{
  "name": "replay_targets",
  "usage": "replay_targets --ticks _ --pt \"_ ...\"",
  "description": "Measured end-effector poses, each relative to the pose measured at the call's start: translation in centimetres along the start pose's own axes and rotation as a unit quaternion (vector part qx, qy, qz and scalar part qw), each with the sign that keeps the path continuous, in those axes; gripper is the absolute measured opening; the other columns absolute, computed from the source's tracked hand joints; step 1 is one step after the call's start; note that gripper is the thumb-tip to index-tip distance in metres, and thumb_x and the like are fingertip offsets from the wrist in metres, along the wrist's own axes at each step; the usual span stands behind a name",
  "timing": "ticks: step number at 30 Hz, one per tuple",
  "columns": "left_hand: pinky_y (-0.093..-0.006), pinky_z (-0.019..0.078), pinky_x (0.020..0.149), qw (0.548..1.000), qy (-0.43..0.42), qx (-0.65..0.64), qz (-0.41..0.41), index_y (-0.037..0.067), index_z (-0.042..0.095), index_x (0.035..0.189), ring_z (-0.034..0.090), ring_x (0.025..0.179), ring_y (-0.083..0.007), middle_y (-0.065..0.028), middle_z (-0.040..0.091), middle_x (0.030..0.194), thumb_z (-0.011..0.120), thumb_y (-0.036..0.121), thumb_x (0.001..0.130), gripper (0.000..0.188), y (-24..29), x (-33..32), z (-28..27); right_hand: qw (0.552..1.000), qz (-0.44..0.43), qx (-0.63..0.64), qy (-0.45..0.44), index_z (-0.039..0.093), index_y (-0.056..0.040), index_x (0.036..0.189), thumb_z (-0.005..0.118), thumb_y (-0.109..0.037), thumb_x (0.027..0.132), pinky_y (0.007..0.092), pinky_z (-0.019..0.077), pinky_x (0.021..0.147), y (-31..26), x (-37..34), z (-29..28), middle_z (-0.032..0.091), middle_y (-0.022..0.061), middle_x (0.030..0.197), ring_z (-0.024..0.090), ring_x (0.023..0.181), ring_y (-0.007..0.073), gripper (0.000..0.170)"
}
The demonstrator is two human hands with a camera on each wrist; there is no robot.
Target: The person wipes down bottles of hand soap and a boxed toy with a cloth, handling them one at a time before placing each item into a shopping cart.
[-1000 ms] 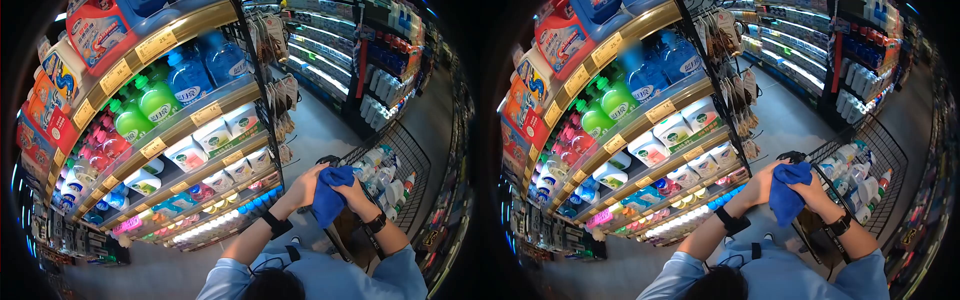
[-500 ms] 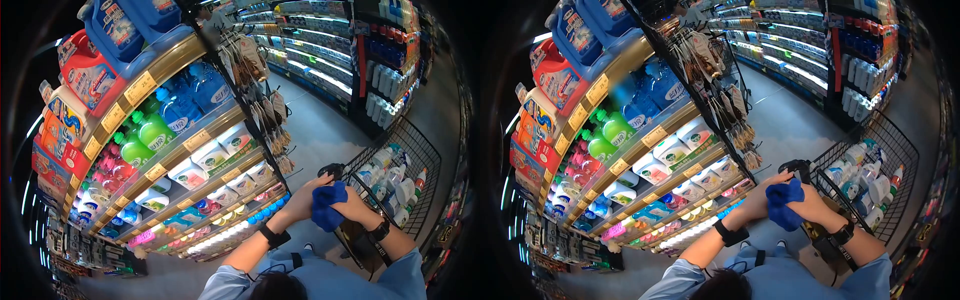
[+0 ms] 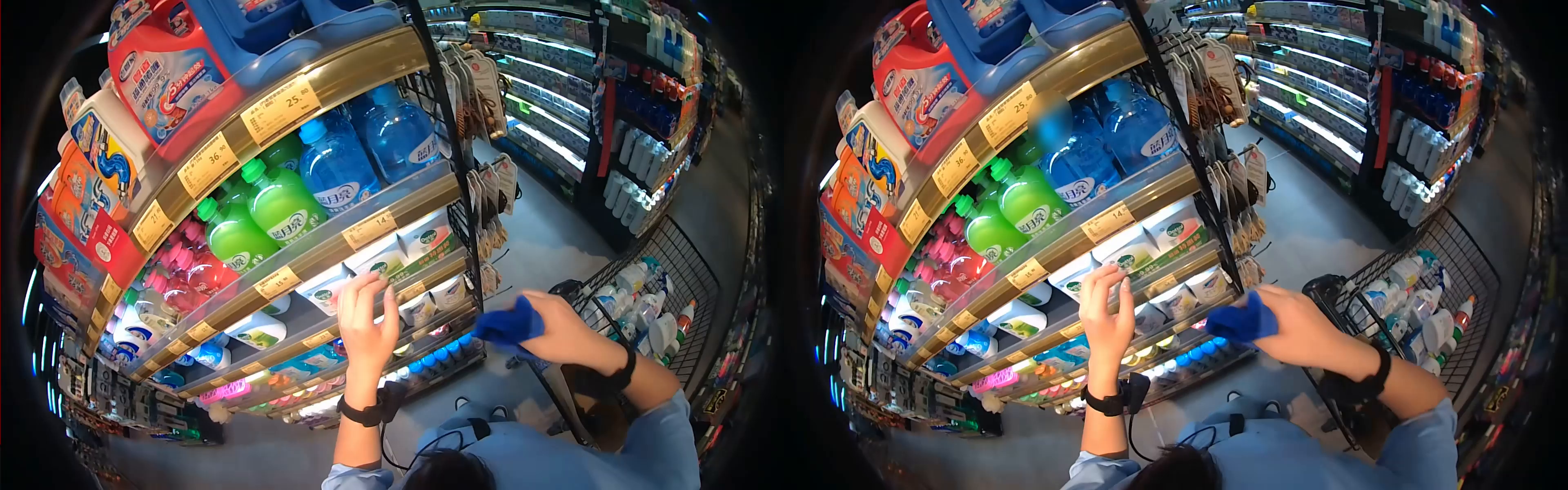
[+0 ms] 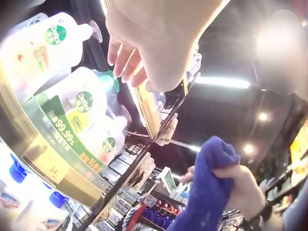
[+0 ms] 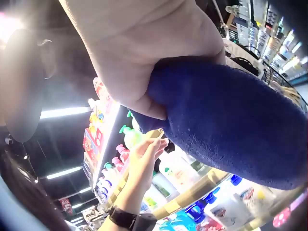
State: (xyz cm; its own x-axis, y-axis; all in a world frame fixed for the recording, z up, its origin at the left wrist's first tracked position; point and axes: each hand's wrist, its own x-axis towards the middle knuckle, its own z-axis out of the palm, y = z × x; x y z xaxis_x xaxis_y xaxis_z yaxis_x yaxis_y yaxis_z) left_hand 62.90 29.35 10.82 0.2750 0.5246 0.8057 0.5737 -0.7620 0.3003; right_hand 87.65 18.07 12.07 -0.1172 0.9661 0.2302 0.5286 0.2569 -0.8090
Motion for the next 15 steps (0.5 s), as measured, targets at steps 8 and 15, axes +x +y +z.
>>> replay_targets --ticks 8,15 --pt "-0.0396 0.0438 0.082 0.991 -0.004 0.132 0.028 -0.005 0.052 0.107 0.055 0.094 -0.0342 -0.0199 0.055 0.102 0.068 0.01 0.071 0.043 -2.3 1.5 0.6 0.985 -0.122 -0.045 0.117 0.054 0.0012 0.109 0.06 -0.006 0.071 0.0358 0.0429 0.09 0.6 11.0 4.8 0.053 0.0165 0.117 0.051 0.107 0.0353 0.039" --pt "-0.0423 0.0417 0.077 0.98 -0.012 0.198 0.015 -0.01 0.046 0.107 0.052 0.084 -0.0388 -0.0233 0.053 0.088 0.066 0.019 0.074 0.049 -2.9 1.0 2.2 0.971 -0.118 -0.105 0.18 0.044 0.0009 0.115 0.058 -0.001 0.062 0.0424 0.0425 0.085 0.8 13.8 6.2 0.045 0.0173 0.116 0.048 0.104 0.0397 0.054"
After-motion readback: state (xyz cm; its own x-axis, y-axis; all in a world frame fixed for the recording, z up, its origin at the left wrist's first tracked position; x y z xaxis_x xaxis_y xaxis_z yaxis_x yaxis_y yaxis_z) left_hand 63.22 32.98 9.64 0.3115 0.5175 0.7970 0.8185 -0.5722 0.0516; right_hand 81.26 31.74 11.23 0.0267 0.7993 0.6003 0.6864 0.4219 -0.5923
